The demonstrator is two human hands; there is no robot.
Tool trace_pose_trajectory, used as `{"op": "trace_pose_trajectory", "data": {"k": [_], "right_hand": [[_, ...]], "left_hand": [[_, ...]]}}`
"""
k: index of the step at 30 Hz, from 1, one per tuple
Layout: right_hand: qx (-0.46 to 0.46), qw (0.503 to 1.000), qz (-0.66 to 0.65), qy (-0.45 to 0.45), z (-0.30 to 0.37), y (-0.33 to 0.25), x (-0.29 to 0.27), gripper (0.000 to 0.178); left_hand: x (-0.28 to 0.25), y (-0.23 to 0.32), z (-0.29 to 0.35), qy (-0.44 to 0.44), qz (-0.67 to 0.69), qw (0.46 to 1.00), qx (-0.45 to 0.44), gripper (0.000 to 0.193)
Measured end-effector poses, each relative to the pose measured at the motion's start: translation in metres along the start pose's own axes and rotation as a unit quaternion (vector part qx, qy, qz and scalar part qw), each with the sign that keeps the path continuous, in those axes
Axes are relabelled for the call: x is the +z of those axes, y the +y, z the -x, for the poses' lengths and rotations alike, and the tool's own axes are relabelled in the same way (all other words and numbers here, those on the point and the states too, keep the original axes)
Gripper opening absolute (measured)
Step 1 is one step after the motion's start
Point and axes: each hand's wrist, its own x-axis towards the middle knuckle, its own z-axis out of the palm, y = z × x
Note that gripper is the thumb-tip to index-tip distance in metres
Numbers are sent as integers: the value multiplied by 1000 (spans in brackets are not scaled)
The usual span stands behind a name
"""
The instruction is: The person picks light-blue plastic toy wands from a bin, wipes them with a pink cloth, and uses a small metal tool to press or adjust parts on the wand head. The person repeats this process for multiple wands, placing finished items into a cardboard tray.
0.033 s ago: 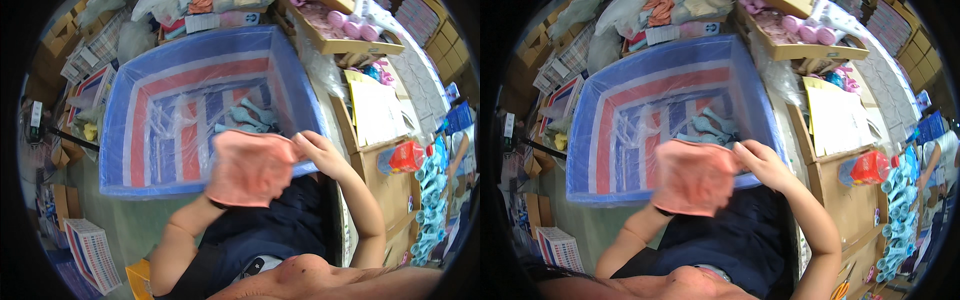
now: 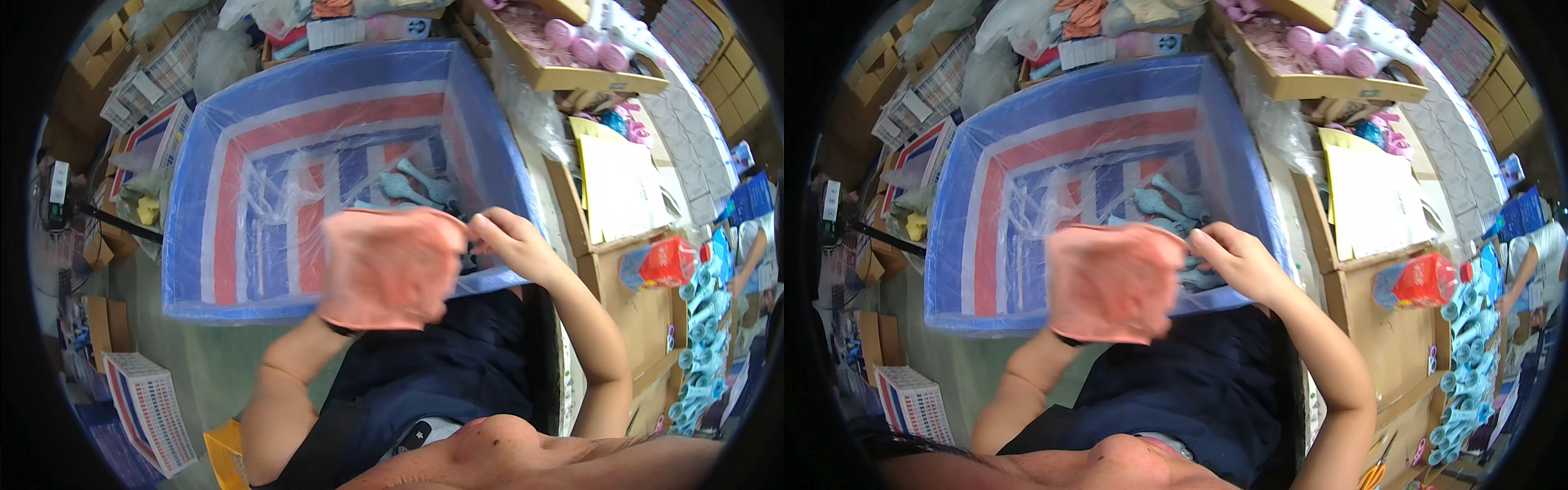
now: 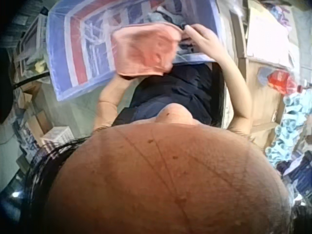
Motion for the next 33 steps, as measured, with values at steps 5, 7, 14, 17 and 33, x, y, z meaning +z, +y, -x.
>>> {"op": "trace_pose_trajectory", "data": {"k": [5,7,14,17,33], "right_hand": [[-36,849,517,-103,-107,72,33,27],[-57,733,646,-208,-135,118,47,22],[-151,656,624,-396,-177,238,121,26],[-163,606,647,-433,-181,255,150,29],[-249,879,391,109,-40,3,18,49]], "left_hand": [[-92,77,13,141,-262,931,211,32],[-121,91,16,195,-381,881,200,35],[-132,98,38,204,-514,820,147,44],[-128,102,32,211,-482,841,124,50],[-122,77,13,201,305,930,31,13]]}}
